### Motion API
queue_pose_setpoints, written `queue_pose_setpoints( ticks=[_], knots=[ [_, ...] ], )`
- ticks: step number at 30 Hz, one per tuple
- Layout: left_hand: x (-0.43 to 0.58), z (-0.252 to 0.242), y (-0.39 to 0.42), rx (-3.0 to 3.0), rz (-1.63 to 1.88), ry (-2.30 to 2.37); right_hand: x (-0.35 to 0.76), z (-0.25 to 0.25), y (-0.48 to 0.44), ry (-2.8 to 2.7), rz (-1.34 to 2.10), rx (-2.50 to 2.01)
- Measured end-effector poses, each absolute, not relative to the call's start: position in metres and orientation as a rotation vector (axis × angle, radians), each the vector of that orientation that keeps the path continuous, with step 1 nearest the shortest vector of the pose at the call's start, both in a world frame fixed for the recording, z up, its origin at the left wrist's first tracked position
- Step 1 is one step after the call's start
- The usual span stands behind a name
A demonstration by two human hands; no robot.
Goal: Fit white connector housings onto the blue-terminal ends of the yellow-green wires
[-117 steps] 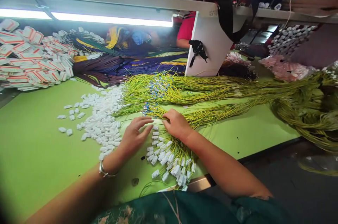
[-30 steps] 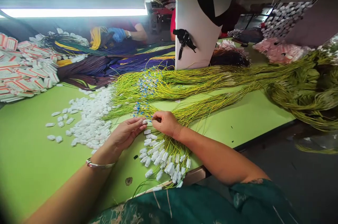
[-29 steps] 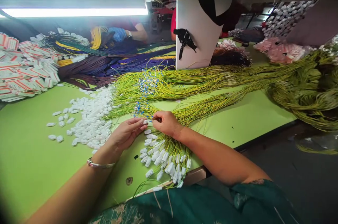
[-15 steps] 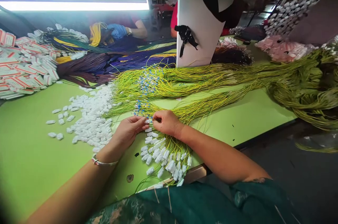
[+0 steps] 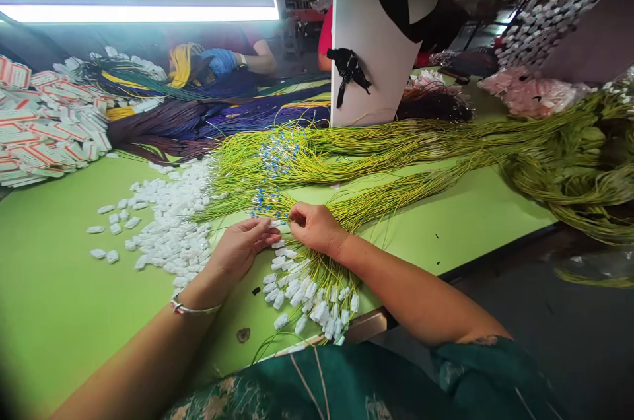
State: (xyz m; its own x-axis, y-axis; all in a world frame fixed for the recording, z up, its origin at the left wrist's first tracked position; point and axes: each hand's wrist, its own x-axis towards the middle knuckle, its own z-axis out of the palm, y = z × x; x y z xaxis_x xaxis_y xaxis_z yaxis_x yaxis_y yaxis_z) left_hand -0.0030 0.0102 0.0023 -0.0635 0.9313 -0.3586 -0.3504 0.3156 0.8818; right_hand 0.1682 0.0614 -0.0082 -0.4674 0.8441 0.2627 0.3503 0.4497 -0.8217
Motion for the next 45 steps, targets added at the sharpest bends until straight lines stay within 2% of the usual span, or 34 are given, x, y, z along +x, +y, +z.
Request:
queue_pose_setpoints(
  ticks=[9,26,29,35,38,40,42,45],
  knots=[
    [-0.004,-0.002,0.011,0.748,1.122,1.272,0.17,-0.008,0.061,-2.152,0.795,-0.968],
    [-0.001,-0.002,0.013,0.7,1.115,1.127,0.168,-0.006,0.057,-2.223,0.686,-0.923],
    [-0.001,-0.006,0.011,0.783,1.089,1.164,0.169,-0.008,0.058,-2.224,0.776,-0.908],
    [0.003,0.007,-0.005,1.283,0.838,1.295,0.167,0.001,0.064,-1.99,1.242,-0.972],
    [-0.02,0.026,-0.006,1.673,0.723,1.507,0.165,0.004,0.063,-1.92,1.373,-0.995],
    [-0.049,0.038,-0.003,1.829,0.688,1.851,0.164,0.004,0.061,-1.865,1.404,-1.007],
    [-0.079,0.046,0.001,1.866,0.501,2.194,0.163,0.002,0.06,-1.822,1.417,-1.03],
    [-0.108,0.044,0.007,1.81,0.165,2.356,0.162,-0.001,0.06,-1.813,1.417,-1.06]
  ],
)
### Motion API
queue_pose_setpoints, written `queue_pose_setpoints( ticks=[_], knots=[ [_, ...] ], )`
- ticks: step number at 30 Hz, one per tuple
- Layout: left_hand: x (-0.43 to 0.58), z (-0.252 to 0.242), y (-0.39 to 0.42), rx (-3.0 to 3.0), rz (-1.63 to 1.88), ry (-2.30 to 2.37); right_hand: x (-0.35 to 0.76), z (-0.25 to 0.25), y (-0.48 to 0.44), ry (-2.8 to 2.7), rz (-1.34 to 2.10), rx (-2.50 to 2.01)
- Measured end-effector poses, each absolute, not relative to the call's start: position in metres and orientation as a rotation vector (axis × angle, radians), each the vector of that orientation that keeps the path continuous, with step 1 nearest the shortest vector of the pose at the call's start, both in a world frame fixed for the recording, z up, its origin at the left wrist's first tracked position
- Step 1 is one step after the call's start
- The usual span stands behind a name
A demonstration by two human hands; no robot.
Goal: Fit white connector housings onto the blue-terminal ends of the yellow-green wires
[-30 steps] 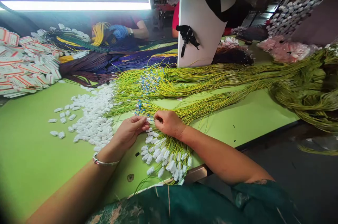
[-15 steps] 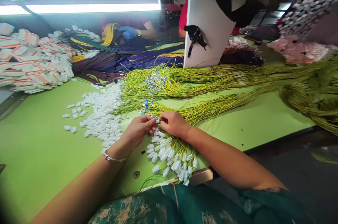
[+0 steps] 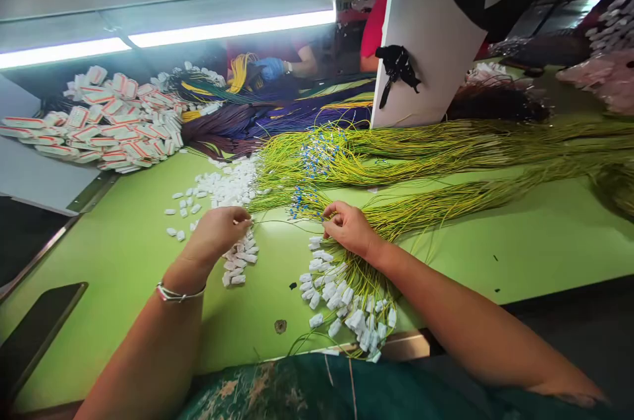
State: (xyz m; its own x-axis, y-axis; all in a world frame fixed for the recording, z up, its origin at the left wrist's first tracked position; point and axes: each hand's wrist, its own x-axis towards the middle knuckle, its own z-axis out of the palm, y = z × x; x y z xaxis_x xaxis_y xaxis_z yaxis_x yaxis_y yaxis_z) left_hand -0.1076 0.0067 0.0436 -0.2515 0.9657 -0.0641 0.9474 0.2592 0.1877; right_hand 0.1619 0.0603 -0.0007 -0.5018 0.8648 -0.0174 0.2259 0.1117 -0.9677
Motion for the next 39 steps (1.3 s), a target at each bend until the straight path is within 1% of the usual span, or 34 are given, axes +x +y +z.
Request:
queue_pose_setpoints(
  ticks=[4,6,7,9,11,13,15,18,23,29,34,39],
  knots=[
    [-0.108,0.031,0.009,1.896,-0.069,2.369,0.161,-0.002,0.062,-1.853,1.37,-1.034],
    [-0.106,0.03,0.009,1.918,-0.07,2.37,0.161,-0.002,0.062,-1.865,1.319,-1.046],
    [-0.106,0.032,0.008,1.917,-0.016,2.368,0.161,-0.003,0.062,-1.867,1.301,-1.052],
    [-0.108,0.038,0.008,1.874,0.217,2.374,0.16,-0.004,0.061,-1.865,1.288,-1.053],
    [-0.107,0.045,0.007,1.705,0.603,2.345,0.16,-0.005,0.062,-1.861,1.294,-1.048],
    [-0.096,0.048,0.006,1.436,0.966,2.113,0.16,-0.006,0.063,-1.857,1.296,-1.043],
    [-0.075,0.046,0.005,1.182,1.131,1.735,0.161,-0.005,0.063,-1.859,1.289,-1.041],
    [-0.039,0.034,0.006,0.903,1.144,1.341,0.162,-0.004,0.062,-1.856,1.27,-1.033],
    [-0.015,0.012,0.012,0.602,1.167,1.111,0.163,-0.003,0.06,-1.896,1.24,-0.987],
    [-0.02,0.001,0.012,0.57,1.137,1.043,0.164,-0.005,0.06,-1.975,1.206,-0.966],
    [-0.02,0.003,0.011,0.548,1.12,1.061,0.165,-0.002,0.06,-1.961,1.225,-0.965],
    [-0.014,0.004,0.009,0.568,1.122,1.07,0.165,-0.003,0.058,-2.037,1.151,-0.977]
  ],
)
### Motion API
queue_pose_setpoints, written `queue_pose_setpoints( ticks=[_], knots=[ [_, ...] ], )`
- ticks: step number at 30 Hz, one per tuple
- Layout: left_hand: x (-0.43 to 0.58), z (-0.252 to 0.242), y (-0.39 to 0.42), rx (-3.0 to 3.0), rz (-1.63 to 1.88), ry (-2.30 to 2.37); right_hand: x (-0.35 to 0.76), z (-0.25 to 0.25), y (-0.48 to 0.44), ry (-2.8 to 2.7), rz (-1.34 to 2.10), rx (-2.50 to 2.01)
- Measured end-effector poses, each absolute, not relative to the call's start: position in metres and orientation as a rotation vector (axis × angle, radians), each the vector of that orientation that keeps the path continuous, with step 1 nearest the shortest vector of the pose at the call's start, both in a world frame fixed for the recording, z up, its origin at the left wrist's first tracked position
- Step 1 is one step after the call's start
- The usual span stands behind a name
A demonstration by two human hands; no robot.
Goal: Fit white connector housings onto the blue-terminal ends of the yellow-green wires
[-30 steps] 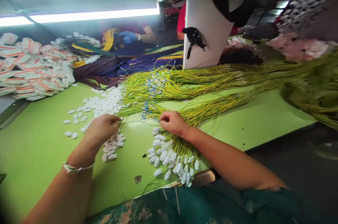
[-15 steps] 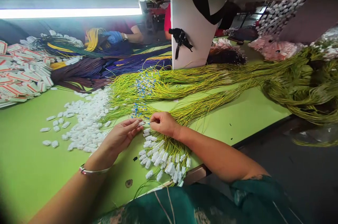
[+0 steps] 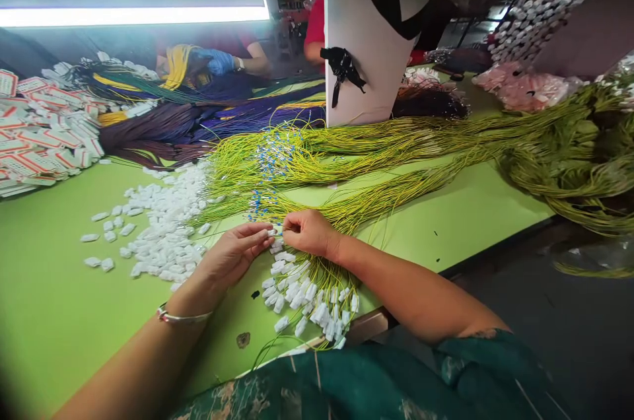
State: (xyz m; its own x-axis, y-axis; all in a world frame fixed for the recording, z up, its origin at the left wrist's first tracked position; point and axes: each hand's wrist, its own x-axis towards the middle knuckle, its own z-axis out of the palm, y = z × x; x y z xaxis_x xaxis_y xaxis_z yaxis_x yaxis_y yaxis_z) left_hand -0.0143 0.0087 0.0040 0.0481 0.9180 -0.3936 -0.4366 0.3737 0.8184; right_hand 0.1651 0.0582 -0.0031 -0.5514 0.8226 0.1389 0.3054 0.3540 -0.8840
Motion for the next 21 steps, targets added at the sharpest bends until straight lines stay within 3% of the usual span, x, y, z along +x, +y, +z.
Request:
queue_pose_setpoints(
  ticks=[5,13,21],
  knots=[
    [-0.003,0.0,0.006,0.648,1.172,1.127,0.165,-0.002,0.058,-2.074,1.12,-0.971],
    [-0.001,-0.001,0.009,0.607,1.213,1.133,0.164,0.001,0.057,-1.871,1.453,-1.113],
    [0.003,-0.003,0.003,0.858,1.11,1.206,0.164,0.001,0.063,-1.894,1.332,-1.022]
  ],
)
